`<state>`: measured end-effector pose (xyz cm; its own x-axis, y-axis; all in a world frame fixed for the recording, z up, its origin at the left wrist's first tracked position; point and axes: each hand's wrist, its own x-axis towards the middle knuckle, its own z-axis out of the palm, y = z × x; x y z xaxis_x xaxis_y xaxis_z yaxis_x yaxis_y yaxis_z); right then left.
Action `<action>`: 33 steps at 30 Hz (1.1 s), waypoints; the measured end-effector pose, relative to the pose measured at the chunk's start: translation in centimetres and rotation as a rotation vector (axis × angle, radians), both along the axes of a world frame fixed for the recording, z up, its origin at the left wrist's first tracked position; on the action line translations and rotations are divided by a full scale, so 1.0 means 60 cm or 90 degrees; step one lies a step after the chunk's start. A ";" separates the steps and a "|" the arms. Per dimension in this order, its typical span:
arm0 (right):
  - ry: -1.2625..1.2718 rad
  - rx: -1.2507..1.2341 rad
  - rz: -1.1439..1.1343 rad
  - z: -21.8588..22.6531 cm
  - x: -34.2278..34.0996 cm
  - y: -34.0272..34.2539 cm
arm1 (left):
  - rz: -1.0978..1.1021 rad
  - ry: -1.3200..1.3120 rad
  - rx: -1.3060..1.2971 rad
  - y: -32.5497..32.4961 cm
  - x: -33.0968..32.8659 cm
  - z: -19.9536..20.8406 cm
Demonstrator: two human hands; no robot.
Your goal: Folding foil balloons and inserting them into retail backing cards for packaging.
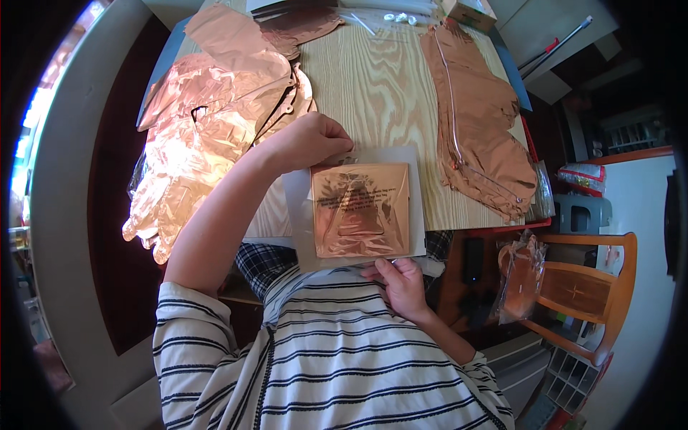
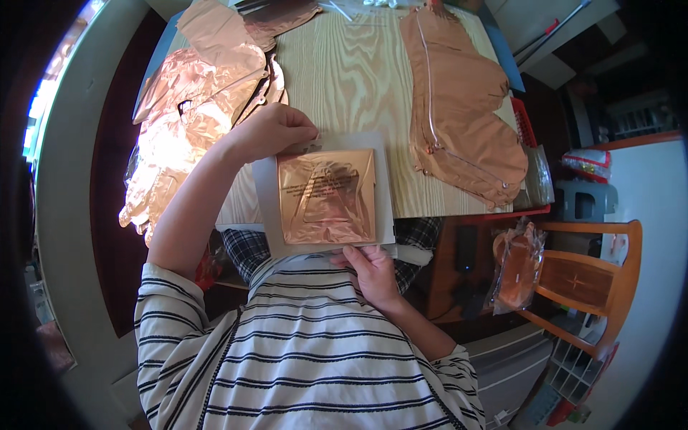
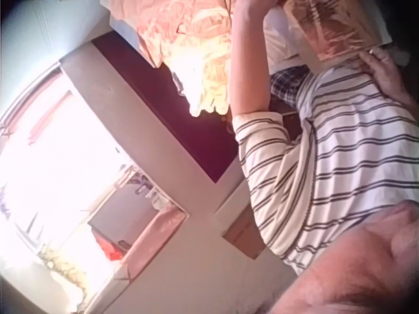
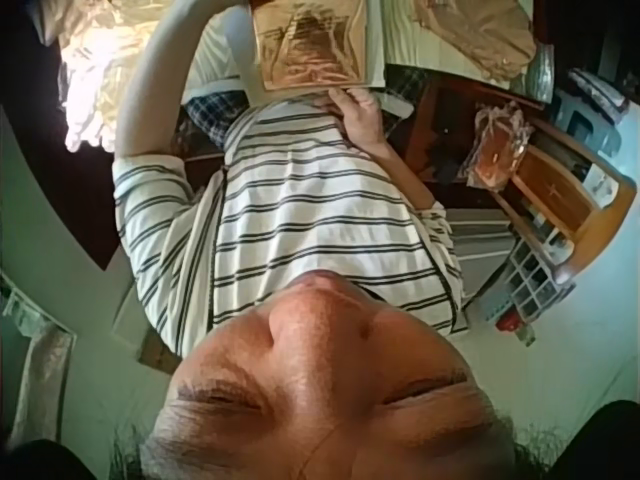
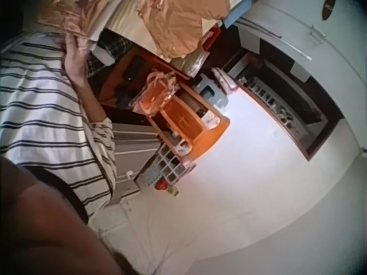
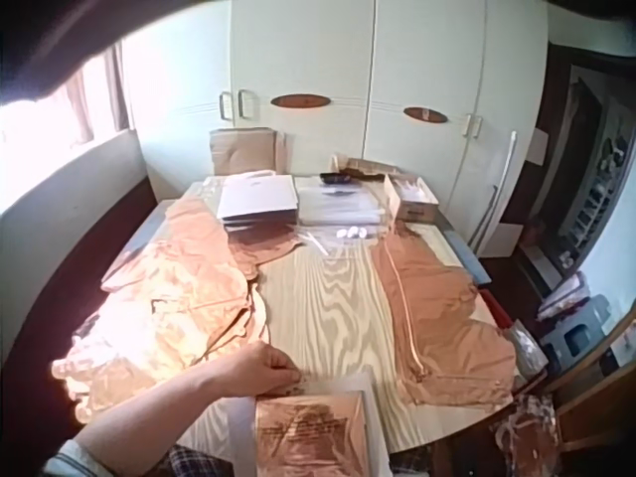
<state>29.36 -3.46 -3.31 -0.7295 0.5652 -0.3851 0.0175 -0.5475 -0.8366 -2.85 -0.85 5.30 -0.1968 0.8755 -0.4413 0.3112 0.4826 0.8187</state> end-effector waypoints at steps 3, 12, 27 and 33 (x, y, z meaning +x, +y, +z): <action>-0.018 0.016 0.005 0.001 0.000 0.001 | 0.024 -0.027 0.020 -0.007 0.002 0.005; -0.020 0.006 -0.005 -0.009 -0.001 0.001 | 0.032 -0.076 0.019 -0.010 0.001 0.014; -0.007 -0.004 -0.010 -0.013 -0.001 0.005 | 0.014 -0.068 0.049 -0.001 -0.015 -0.005; 0.001 -0.021 -0.003 -0.013 -0.004 0.006 | 0.046 -0.064 0.098 -0.006 0.003 0.003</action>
<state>29.09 -3.12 -4.06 -0.7280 0.5552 -0.4023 0.0139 -0.5747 -0.8183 -2.68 -1.19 5.48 -0.2225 0.9198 -0.3233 0.1928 0.3666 0.9102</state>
